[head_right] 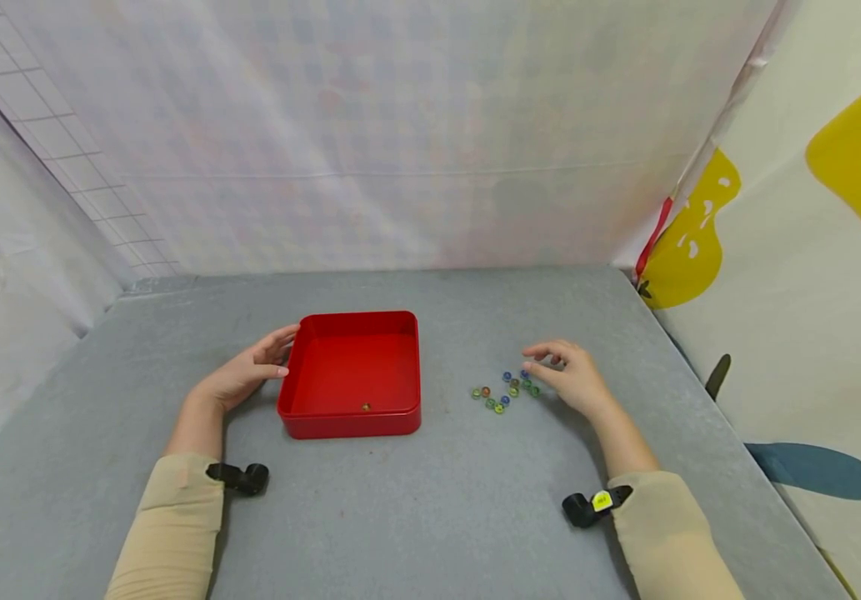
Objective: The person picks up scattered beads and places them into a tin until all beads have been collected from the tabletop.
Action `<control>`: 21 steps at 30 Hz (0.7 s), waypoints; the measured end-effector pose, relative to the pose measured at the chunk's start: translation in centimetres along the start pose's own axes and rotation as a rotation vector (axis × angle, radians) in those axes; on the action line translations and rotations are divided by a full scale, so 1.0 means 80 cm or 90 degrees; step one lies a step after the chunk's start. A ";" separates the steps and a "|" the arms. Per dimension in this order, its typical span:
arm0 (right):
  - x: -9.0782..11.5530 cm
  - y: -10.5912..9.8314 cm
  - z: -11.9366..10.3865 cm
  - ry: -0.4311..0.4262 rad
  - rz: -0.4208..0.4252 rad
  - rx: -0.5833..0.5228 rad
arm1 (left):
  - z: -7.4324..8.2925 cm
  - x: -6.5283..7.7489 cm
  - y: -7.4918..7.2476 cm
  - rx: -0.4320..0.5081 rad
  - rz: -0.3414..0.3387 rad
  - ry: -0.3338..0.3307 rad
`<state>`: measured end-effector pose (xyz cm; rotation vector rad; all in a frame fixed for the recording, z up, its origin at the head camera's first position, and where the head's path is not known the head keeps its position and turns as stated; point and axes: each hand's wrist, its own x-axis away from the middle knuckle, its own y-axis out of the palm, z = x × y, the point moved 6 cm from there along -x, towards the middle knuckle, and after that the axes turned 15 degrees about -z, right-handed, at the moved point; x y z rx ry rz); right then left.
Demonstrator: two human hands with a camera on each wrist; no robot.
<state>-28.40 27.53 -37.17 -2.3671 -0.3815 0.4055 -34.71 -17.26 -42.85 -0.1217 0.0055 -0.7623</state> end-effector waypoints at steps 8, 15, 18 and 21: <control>-0.011 0.008 0.065 0.033 -0.012 0.008 | 0.001 0.000 0.001 0.002 -0.005 0.003; -0.012 0.012 0.082 0.041 -0.020 0.000 | -0.001 0.000 -0.001 0.000 0.001 0.003; -0.013 0.013 0.084 0.046 -0.021 0.008 | -0.002 -0.001 -0.001 -0.003 0.003 0.002; -0.013 0.013 0.085 0.056 -0.026 0.012 | -0.002 -0.001 -0.001 -0.001 0.003 0.001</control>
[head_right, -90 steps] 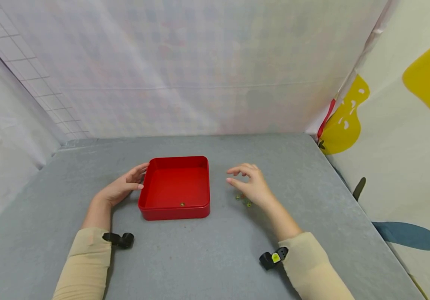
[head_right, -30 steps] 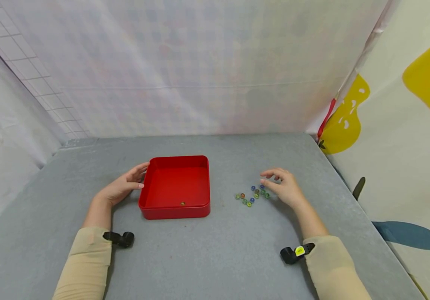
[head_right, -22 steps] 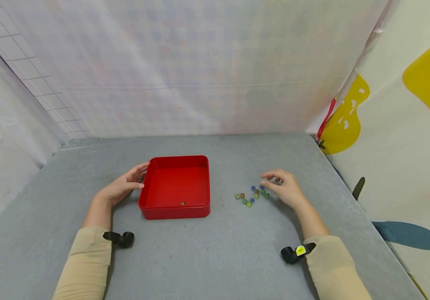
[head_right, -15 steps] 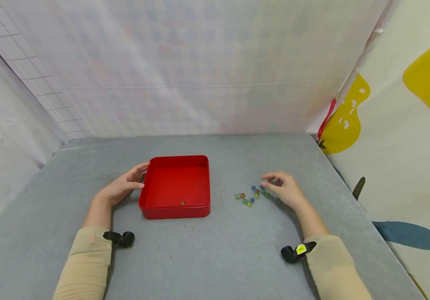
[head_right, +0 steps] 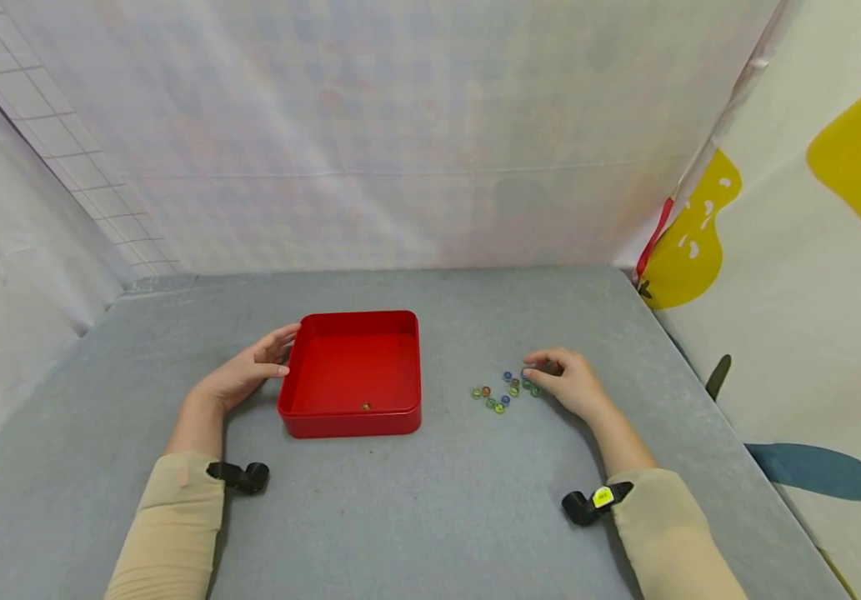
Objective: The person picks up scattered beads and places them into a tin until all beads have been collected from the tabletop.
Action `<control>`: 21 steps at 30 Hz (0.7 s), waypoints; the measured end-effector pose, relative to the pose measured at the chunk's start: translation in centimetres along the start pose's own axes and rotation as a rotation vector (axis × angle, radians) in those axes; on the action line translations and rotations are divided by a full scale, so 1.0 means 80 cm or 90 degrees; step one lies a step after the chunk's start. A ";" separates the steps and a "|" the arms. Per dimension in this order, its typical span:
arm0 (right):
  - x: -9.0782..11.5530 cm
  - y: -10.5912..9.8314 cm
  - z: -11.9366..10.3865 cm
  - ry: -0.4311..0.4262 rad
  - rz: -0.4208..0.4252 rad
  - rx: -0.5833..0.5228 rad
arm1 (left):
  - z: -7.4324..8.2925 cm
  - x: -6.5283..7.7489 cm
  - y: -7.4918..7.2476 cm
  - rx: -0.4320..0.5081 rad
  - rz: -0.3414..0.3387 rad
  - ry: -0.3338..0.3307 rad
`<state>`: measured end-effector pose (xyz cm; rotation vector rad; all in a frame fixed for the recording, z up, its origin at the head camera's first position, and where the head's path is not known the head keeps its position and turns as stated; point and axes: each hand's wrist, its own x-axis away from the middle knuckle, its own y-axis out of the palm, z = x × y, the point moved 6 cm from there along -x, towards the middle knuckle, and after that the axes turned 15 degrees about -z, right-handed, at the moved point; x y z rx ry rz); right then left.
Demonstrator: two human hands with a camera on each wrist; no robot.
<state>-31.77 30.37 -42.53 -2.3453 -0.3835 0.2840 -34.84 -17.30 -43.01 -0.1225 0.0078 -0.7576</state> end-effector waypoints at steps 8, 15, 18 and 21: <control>0.000 0.000 0.001 0.010 -0.014 0.009 | 0.001 -0.002 0.000 0.006 -0.014 0.008; -0.001 0.001 0.004 0.023 -0.027 0.006 | 0.002 0.000 0.001 0.001 -0.015 0.005; -0.001 0.001 0.005 0.030 -0.029 0.003 | 0.002 0.000 0.001 -0.004 -0.015 0.004; -0.001 0.001 0.007 0.031 -0.029 -0.003 | 0.002 0.000 0.002 -0.005 -0.014 0.004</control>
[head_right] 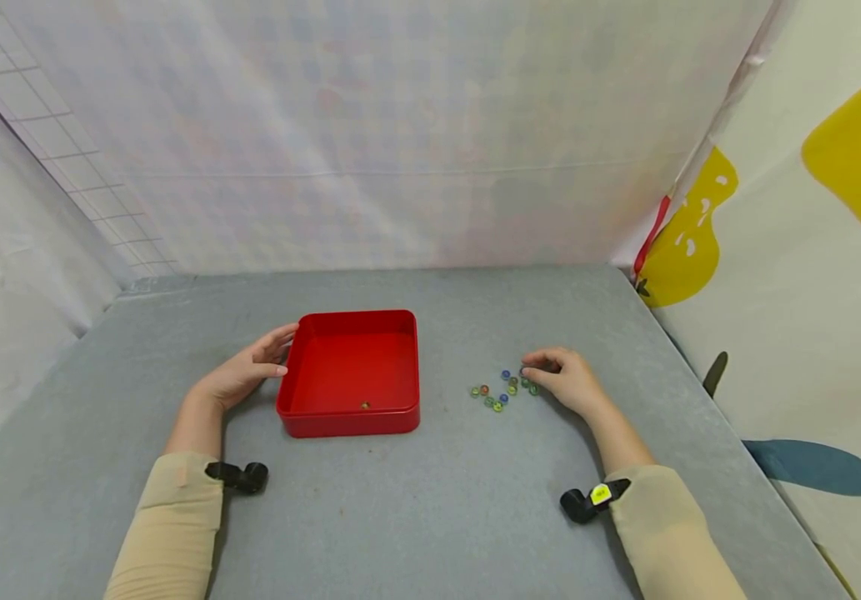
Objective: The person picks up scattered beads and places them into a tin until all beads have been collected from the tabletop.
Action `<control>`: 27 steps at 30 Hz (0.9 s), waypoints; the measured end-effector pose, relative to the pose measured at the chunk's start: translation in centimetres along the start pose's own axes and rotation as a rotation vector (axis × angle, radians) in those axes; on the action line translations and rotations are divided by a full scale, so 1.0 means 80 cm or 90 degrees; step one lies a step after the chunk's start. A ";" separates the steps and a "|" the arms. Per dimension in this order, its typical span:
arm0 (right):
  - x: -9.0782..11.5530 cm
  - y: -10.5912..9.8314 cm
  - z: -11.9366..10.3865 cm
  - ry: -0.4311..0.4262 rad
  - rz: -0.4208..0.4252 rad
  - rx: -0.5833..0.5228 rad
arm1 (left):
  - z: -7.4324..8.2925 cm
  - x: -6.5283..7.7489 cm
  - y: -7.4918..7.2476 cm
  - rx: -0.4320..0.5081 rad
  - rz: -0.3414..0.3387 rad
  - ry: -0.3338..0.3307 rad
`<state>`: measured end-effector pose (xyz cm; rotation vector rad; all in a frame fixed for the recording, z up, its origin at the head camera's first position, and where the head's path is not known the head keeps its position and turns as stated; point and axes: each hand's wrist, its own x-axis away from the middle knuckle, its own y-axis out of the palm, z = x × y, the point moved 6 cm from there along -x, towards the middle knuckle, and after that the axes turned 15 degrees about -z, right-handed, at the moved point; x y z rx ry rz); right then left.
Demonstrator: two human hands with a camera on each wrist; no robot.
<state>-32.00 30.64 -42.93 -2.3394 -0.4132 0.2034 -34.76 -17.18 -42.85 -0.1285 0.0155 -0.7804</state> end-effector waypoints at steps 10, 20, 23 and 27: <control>-0.002 -0.001 0.003 -0.002 0.007 -0.008 | -0.002 0.000 -0.001 0.005 0.000 0.000; 0.001 0.000 -0.001 0.008 -0.028 0.019 | -0.002 0.000 -0.001 0.004 -0.001 0.000; 0.001 0.001 -0.002 0.006 -0.035 0.023 | -0.002 0.000 -0.002 0.003 -0.003 0.002; 0.000 0.001 -0.002 0.004 -0.031 0.025 | -0.002 0.000 -0.002 0.001 -0.005 0.003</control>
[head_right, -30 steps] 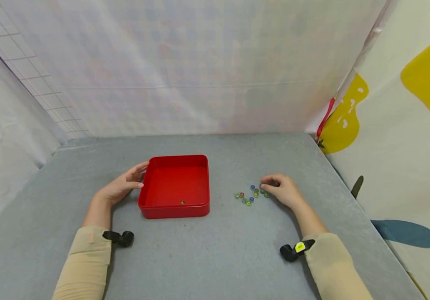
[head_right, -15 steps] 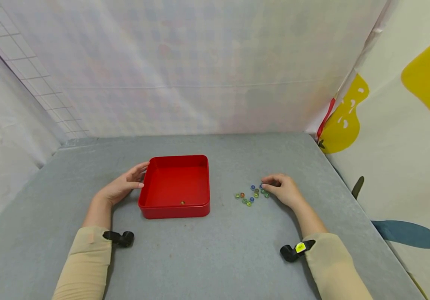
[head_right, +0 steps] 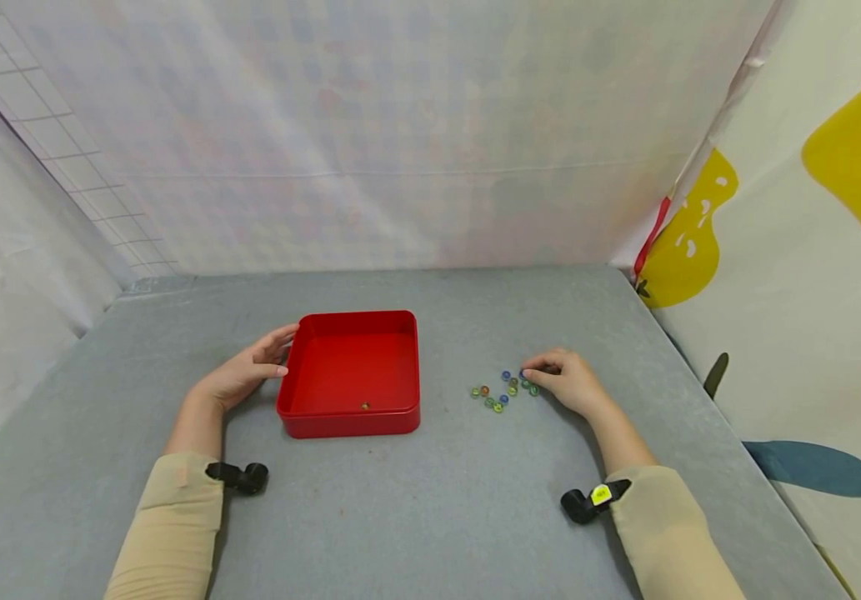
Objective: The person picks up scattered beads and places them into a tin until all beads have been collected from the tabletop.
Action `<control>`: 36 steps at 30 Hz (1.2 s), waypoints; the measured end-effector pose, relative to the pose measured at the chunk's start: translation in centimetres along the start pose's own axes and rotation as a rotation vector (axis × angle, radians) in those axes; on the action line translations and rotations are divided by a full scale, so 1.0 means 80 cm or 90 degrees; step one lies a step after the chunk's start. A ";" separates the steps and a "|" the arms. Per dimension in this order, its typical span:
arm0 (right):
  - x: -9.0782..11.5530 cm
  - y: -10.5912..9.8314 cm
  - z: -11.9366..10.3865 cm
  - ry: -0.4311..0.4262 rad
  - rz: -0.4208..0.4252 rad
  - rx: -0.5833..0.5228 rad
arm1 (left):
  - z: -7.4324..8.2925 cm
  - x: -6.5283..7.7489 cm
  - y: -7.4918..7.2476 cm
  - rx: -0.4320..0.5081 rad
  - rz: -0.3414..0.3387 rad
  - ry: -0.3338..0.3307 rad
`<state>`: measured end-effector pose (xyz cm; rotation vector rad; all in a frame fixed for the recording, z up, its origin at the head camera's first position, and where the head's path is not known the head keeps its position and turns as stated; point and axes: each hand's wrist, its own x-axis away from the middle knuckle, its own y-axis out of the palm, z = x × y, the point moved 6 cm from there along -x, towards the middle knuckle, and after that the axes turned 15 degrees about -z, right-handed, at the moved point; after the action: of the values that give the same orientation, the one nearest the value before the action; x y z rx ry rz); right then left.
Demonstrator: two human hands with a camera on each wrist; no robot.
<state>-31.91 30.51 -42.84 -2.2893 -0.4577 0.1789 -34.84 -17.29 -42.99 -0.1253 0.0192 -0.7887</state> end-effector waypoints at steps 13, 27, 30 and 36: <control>-0.001 -0.001 0.002 -0.012 0.023 0.003 | 0.000 0.000 0.000 0.000 0.002 -0.002; -0.001 -0.001 0.002 -0.022 0.036 -0.010 | 0.003 0.000 0.002 -0.004 0.006 -0.006; -0.001 -0.001 0.002 -0.017 0.038 -0.014 | 0.002 0.000 0.002 -0.005 0.007 -0.007; 0.000 -0.001 0.001 -0.008 0.045 -0.017 | 0.001 0.000 0.001 -0.010 0.010 -0.010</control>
<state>-31.97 30.58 -42.83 -2.3338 -0.3886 0.2243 -34.75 -17.22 -42.88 -0.1462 0.0118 -0.7716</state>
